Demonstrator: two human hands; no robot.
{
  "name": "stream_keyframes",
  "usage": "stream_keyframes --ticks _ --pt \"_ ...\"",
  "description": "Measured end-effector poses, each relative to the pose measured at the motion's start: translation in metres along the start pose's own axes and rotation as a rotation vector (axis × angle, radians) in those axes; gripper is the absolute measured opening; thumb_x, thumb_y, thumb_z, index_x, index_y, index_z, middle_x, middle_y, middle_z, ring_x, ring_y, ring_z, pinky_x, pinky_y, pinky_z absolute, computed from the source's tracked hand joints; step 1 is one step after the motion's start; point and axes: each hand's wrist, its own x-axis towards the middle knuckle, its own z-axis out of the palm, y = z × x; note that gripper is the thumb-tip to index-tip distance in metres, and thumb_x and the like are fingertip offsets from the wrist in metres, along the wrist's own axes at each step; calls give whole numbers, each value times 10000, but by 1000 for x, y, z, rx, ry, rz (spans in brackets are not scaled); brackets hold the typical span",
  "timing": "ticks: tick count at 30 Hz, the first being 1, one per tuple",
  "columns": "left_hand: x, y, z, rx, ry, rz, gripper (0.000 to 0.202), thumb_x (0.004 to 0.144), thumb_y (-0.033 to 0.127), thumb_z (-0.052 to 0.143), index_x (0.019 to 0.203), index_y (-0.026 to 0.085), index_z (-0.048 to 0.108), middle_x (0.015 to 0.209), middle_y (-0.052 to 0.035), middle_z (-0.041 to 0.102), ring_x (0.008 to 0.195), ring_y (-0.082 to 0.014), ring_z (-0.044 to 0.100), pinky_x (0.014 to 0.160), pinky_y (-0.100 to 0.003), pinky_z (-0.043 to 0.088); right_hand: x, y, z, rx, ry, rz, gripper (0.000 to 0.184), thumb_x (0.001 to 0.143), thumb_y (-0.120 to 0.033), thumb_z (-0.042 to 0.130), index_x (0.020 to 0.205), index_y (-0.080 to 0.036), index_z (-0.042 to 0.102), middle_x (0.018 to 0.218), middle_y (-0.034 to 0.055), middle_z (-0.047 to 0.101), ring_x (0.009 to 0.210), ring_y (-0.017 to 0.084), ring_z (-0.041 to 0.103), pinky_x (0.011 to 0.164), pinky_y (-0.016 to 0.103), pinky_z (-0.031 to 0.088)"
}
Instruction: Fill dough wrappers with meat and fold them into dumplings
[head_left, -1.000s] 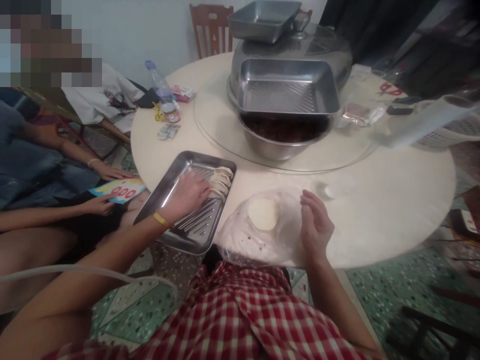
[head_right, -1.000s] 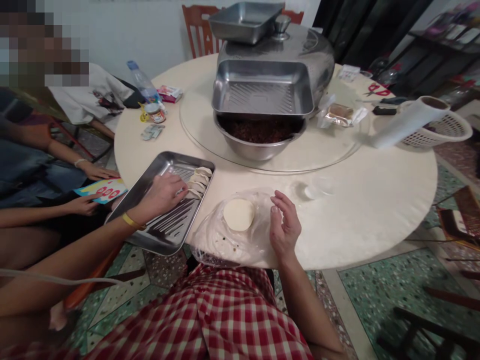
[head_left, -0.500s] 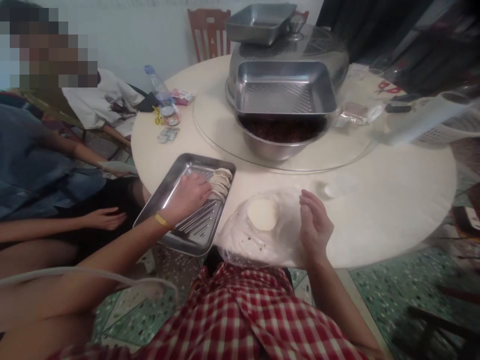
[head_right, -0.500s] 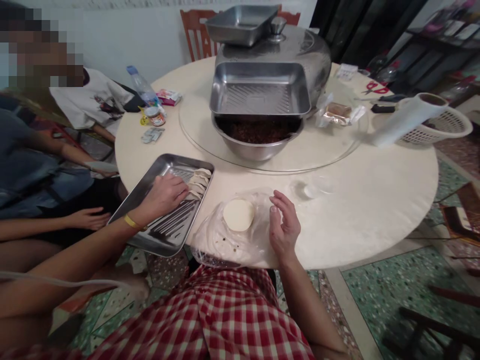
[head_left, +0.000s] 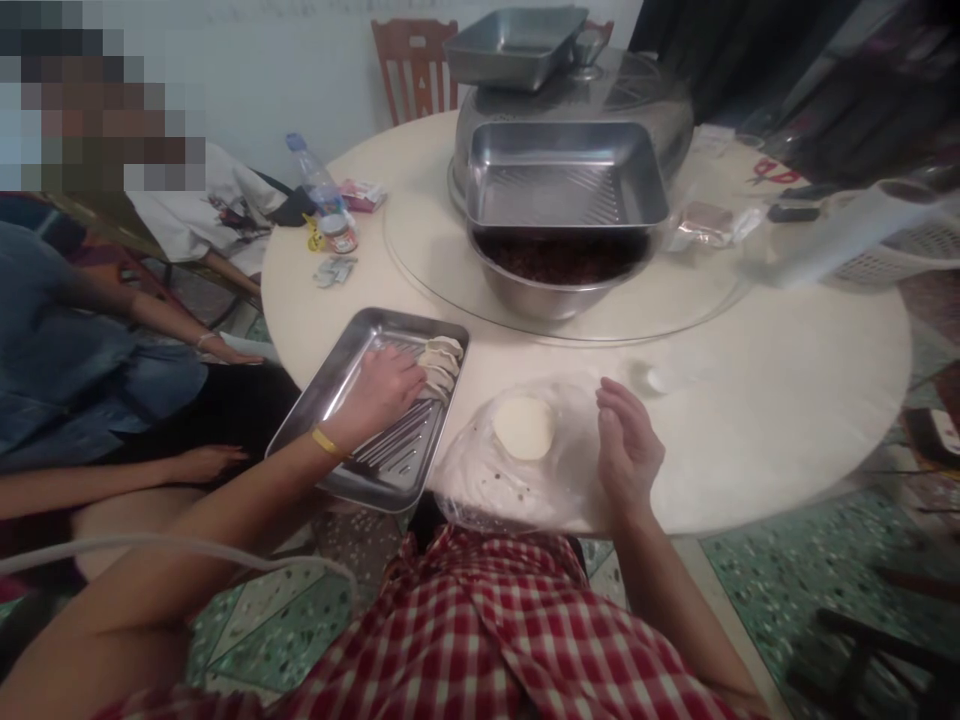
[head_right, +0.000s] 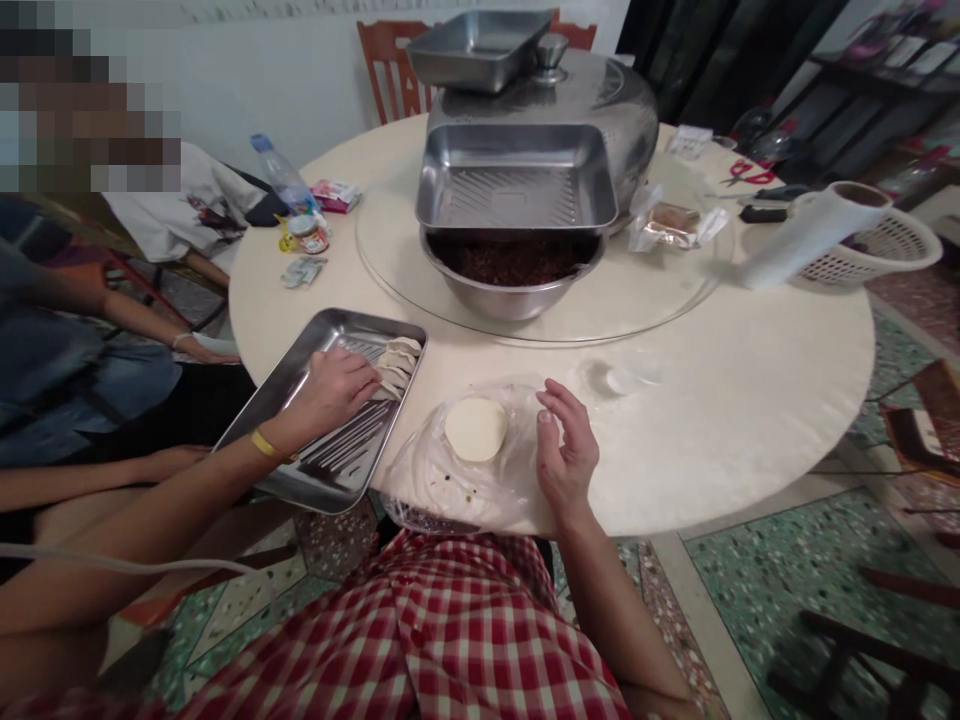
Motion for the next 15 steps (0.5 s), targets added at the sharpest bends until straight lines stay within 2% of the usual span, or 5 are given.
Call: stream_keyframes --ticks 4,7,10,15 --pt "-3 -2 -1 -13 5 -36 279 950 300 463 935 168 708 875 -100 687 862 -288 554 704 -399 345 0 1 0 8 -2 -4 217 911 -201 554 1070 -236 697 1187 70 684 1147 198 624 994 433 501" --pt "-6 -7 -4 -31 -48 -113 289 936 328 490 1027 164 710 939 -113 698 889 -304 558 707 -402 351 0 0 0 15 3 -14 217 912 -197 553 1069 -237 697 1183 70 685 1138 195 628 987 434 505" --pt "-6 -8 -6 -49 -132 -159 292 940 315 468 950 172 723 915 -108 699 892 -296 562 715 -393 346 0 0 -1 10 2 -16 215 911 -194 557 1066 -235 699 1178 71 687 1135 195 629 988 435 504" --pt "-1 -4 -7 -61 -155 -161 328 949 294 421 861 173 713 896 -108 706 900 -287 566 732 -396 349 -1 1 -1 -1 1 -11 214 911 -197 559 1069 -234 698 1179 72 687 1138 194 628 989 438 504"
